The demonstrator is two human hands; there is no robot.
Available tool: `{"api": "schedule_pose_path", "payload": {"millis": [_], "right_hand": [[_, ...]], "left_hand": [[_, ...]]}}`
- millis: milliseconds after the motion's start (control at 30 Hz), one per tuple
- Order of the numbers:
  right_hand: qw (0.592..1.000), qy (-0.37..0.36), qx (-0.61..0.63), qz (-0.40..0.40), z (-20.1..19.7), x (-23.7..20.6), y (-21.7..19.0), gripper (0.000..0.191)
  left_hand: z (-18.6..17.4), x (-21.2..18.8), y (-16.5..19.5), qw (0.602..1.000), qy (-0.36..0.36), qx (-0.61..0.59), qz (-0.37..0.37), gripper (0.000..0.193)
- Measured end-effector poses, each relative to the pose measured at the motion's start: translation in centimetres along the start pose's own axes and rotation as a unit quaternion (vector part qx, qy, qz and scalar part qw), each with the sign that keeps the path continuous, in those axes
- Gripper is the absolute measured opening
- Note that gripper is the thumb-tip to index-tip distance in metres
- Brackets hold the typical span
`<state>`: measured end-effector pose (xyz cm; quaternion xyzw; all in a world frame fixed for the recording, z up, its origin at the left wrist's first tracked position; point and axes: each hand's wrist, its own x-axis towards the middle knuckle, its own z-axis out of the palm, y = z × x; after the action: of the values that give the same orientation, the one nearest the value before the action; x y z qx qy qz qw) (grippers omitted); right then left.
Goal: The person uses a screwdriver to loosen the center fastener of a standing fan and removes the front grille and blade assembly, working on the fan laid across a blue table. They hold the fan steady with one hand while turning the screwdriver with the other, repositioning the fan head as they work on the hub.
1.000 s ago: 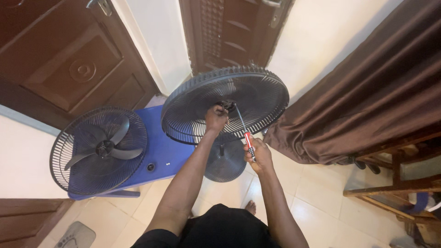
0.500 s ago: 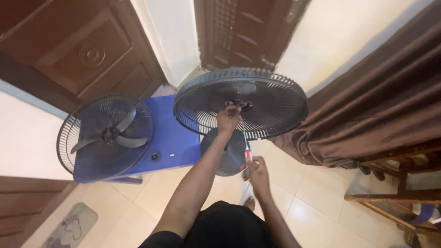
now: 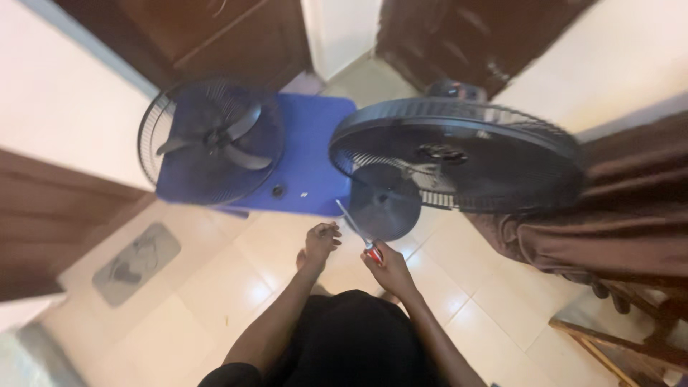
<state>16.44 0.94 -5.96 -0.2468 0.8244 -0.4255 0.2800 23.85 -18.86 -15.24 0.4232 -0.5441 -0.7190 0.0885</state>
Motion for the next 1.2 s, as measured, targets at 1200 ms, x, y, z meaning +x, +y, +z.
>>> {"api": "schedule_pose_path", "payload": {"millis": [1200], "right_hand": [[0.997, 0.049, 0.021, 0.059, 28.4, 41.2, 3.7, 0.029]], "left_hand": [[-16.1, 35.2, -0.5, 0.905, 0.13, 0.367, 0.172, 0.018]]}}
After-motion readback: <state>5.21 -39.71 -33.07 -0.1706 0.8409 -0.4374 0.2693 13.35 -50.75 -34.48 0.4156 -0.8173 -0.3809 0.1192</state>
